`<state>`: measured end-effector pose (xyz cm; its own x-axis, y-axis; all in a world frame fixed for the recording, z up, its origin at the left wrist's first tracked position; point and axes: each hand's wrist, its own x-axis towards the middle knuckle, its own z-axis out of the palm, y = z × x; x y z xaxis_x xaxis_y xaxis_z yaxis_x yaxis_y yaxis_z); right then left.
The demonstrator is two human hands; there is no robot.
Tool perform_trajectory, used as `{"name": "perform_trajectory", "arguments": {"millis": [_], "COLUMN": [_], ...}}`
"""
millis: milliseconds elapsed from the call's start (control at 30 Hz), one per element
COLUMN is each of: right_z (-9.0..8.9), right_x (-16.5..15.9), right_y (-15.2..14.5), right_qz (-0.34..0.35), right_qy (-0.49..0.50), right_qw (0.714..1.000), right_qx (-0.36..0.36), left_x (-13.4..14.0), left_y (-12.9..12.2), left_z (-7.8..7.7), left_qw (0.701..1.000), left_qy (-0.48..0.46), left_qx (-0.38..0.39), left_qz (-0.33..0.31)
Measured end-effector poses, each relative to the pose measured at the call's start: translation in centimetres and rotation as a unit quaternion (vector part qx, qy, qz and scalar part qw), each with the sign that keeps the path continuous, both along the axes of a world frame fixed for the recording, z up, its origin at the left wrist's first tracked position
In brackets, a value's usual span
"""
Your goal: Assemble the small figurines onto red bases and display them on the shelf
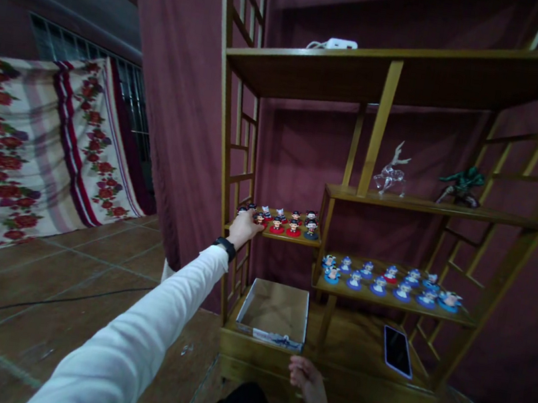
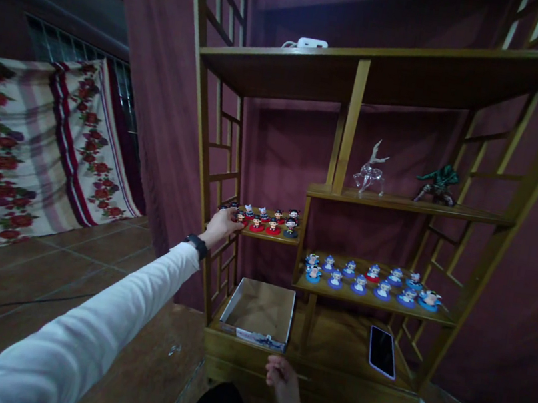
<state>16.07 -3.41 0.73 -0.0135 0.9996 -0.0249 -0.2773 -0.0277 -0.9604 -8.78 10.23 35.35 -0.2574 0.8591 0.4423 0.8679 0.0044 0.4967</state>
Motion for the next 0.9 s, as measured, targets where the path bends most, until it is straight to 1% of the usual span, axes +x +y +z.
{"name": "perform_trajectory", "arguments": {"millis": [333,467,600,767,900], "right_z": [0.26,0.11,-0.06,0.19,0.47], "right_x": [-0.08,0.03,0.01,-0.02,-0.01], "right_y": [-0.22,-0.20,-0.03,0.03,-0.08], "right_qz": [0.002,0.011,0.014,0.013,0.016], "right_qy": [-0.011,-0.013,-0.010,-0.006,0.006], "right_qw": [1.000,1.000,1.000,1.000,1.000], "right_qx": [0.002,0.002,0.000,-0.003,0.005], "left_x": [-0.07,-0.08,-0.22,-0.62,-0.54], "left_y": [0.06,0.06,0.22,0.60,-0.23], "left_z": [0.11,0.12,0.05,-0.22,-0.50], "left_qw": [1.000,1.000,1.000,1.000,1.000], "left_qy": [0.000,0.001,-0.003,-0.005,-0.001], "left_qx": [-0.001,-0.005,0.001,0.005,0.029], "left_qz": [0.002,0.005,0.000,-0.010,-0.007]}}
